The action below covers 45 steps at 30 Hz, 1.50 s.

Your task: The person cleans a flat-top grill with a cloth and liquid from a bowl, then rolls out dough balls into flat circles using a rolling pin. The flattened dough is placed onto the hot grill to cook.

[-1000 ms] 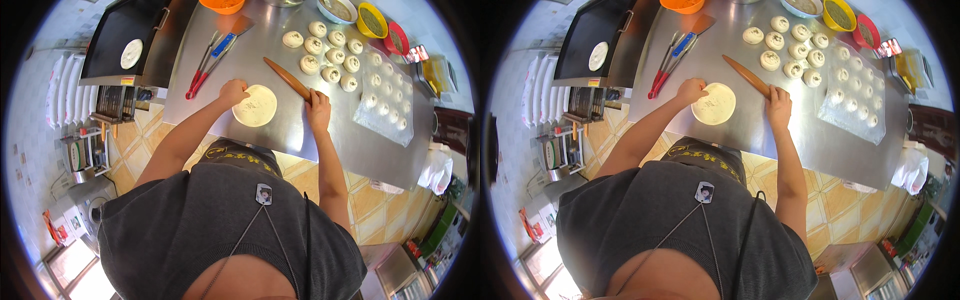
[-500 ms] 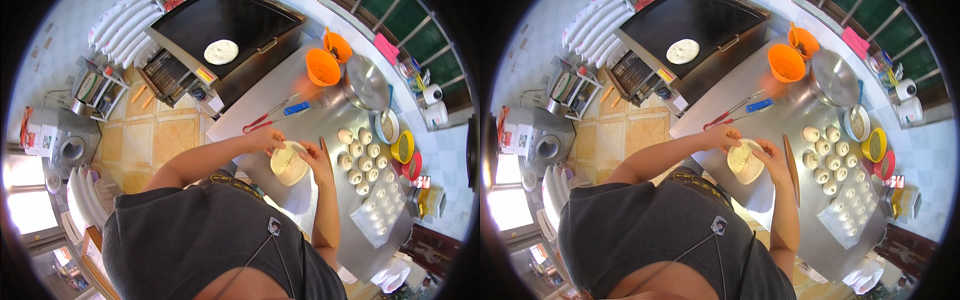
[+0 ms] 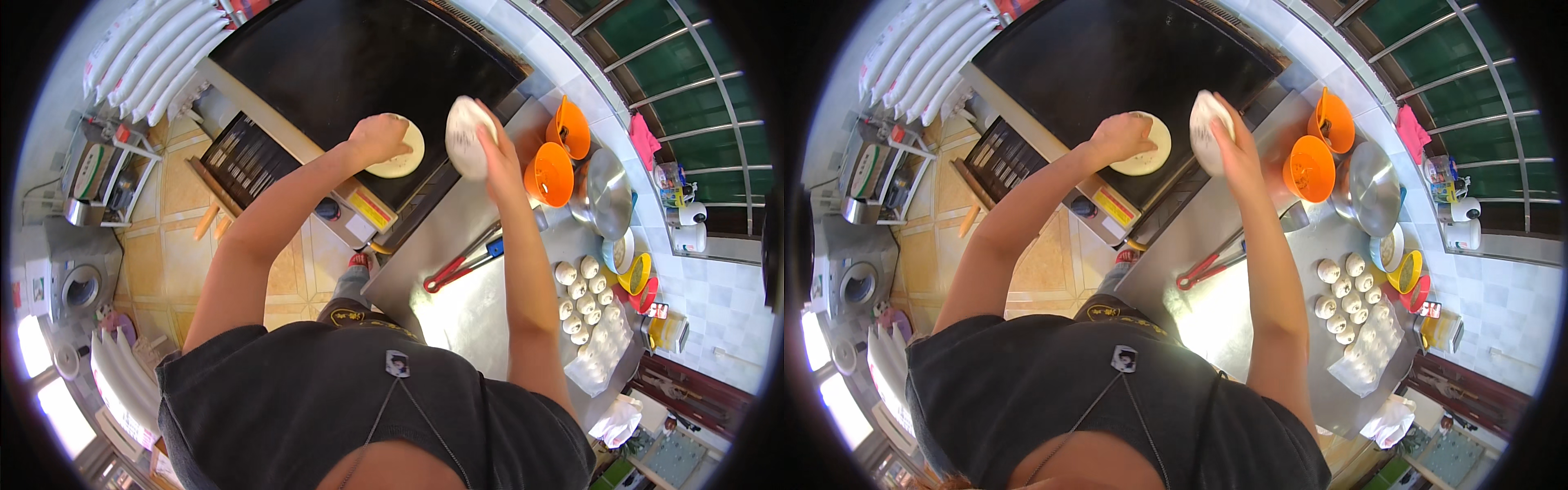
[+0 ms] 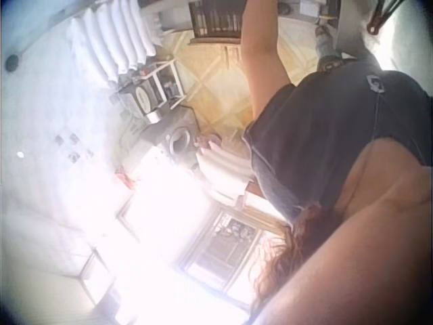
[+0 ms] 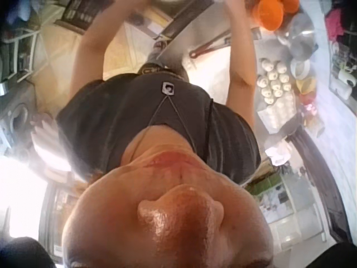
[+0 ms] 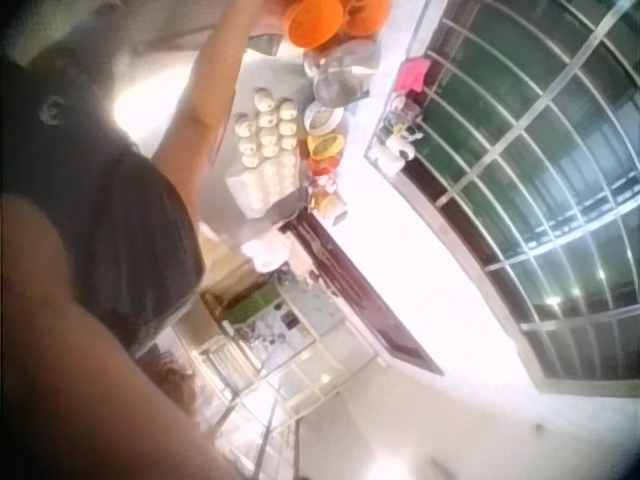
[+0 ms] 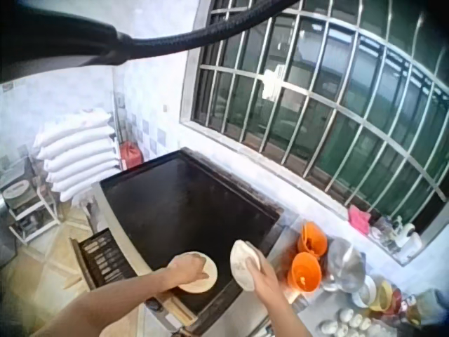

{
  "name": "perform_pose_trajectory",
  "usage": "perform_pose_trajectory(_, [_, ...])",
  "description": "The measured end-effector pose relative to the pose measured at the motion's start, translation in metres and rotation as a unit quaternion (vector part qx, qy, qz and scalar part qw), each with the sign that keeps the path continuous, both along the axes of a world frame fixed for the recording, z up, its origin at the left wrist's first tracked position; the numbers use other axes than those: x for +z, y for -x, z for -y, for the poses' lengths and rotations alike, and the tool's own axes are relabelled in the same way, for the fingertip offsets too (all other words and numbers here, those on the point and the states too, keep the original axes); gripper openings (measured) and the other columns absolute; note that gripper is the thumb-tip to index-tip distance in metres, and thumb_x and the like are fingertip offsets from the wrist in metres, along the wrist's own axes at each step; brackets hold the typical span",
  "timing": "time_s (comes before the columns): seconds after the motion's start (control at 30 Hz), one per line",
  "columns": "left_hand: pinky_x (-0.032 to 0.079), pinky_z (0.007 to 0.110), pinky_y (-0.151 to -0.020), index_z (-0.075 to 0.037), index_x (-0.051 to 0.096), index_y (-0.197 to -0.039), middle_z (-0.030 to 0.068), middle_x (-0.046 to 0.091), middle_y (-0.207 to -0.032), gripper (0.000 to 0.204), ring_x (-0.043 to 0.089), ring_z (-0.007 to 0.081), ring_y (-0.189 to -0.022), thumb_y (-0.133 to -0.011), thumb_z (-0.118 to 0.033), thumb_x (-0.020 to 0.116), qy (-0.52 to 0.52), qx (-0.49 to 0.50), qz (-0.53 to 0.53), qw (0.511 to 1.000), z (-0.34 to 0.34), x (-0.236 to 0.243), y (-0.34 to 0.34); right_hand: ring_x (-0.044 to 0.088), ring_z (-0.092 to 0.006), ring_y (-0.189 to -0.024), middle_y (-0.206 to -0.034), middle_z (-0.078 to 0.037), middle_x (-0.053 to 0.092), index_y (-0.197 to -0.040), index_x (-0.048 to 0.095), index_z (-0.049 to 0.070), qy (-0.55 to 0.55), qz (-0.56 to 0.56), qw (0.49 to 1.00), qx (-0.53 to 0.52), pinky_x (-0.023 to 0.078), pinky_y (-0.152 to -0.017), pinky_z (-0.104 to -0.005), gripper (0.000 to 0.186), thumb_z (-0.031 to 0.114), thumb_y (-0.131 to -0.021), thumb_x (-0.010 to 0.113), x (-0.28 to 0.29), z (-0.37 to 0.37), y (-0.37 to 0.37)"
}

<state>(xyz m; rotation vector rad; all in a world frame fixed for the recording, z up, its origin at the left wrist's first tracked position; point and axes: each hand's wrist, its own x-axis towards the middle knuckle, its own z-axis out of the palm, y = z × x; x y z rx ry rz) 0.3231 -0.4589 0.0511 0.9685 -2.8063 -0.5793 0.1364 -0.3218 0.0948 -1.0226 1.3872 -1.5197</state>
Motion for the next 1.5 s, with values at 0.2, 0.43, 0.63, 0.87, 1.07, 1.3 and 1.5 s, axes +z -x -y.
perform_pose_trajectory(0.2, [0.052, 0.044, -0.071, -0.007, 0.065, -0.079, 0.0132, 0.067, -0.081, 0.032, 0.067, 0.0321, -0.081, -0.073, -0.036, 0.076, -0.069, -0.149, 0.009, 0.986, 0.018, -0.011, -0.003, 0.051, -0.0365, -0.125, -0.133, -0.015, 0.057, -0.136, 0.052, 0.014, 0.024, -0.564, 0.825, -0.001, 0.038, -0.105, -0.0503, 0.051, 0.035, -0.091, 0.063, -0.062, 0.108, 0.005])
perform_pose_trajectory(0.43, [0.052, 0.044, -0.069, -0.009, 0.065, -0.082, 0.011, 0.064, -0.084, 0.012, 0.064, 0.0316, -0.081, -0.081, -0.021, 0.067, -0.033, -0.136, -0.066, 0.988, 0.063, -0.01, -0.005, 0.053, -0.0316, -0.122, -0.123, -0.007, 0.065, -0.118, 0.065, 0.011, -0.078, -0.665, 0.734, -0.114, 0.038, -0.105, -0.0506, 0.031, 0.016, -0.088, 0.063, -0.042, 0.085, 0.054])
perform_pose_trajectory(0.63, [0.05, 0.038, -0.088, -0.007, 0.067, -0.089, 0.0055, 0.064, -0.097, 0.014, 0.059, 0.0268, -0.098, -0.077, -0.012, 0.071, 0.1, -0.117, -0.166, 0.974, 0.103, -0.029, 0.043, 0.044, -0.0243, -0.132, -0.124, 0.0, 0.063, -0.114, 0.068, 0.016, -0.148, -0.719, 0.674, 0.083, 0.034, -0.109, -0.0554, 0.026, 0.016, -0.089, 0.062, -0.039, 0.065, 0.044])
perform_pose_trajectory(0.87, [0.048, 0.038, -0.092, -0.008, 0.068, -0.094, 0.0045, 0.064, -0.103, 0.022, 0.057, 0.0264, -0.104, -0.073, -0.011, 0.075, 0.089, -0.13, -0.126, 0.979, 0.107, -0.029, 0.042, 0.046, -0.0229, -0.13, -0.117, 0.0, 0.066, -0.109, 0.071, 0.016, -0.121, -0.678, 0.725, 0.02, 0.031, -0.111, -0.0552, 0.021, 0.021, -0.09, 0.062, -0.041, 0.052, 0.044])
perform_pose_trajectory(1.07, [0.048, 0.036, -0.093, -0.009, 0.07, -0.098, 0.0025, 0.064, -0.108, 0.023, 0.056, 0.024, -0.107, -0.075, -0.012, 0.074, 0.07, -0.143, -0.084, 0.984, 0.099, -0.03, 0.045, 0.046, -0.0224, -0.13, -0.116, -0.001, 0.065, -0.107, 0.07, 0.013, -0.183, -0.701, 0.682, 0.1, 0.031, -0.111, -0.0541, 0.021, 0.024, -0.09, 0.063, -0.038, 0.051, 0.035])
perform_pose_trajectory(1.3, [0.048, 0.039, -0.094, -0.006, 0.068, -0.095, 0.0076, 0.066, -0.108, 0.02, 0.06, 0.0301, -0.104, -0.076, -0.008, 0.073, 0.08, -0.12, -0.142, 0.979, 0.106, -0.022, 0.043, 0.048, -0.0226, -0.127, -0.114, -0.003, 0.067, -0.104, 0.071, 0.011, -0.106, -0.7, 0.703, 0.075, 0.033, -0.11, -0.0505, 0.022, 0.025, -0.09, 0.062, -0.044, 0.039, 0.041])
perform_pose_trajectory(1.5, [0.049, 0.038, -0.09, -0.005, 0.068, -0.096, 0.0092, 0.068, -0.108, 0.016, 0.063, 0.0311, -0.102, -0.08, -0.007, 0.07, 0.167, -0.009, -0.207, 0.964, 0.118, 0.011, 0.013, 0.054, -0.0286, -0.12, -0.115, -0.009, 0.066, -0.106, 0.068, 0.004, 0.006, -0.619, 0.782, -0.077, 0.043, -0.099, -0.0415, 0.023, 0.015, -0.087, 0.064, -0.016, -0.059, 0.079])
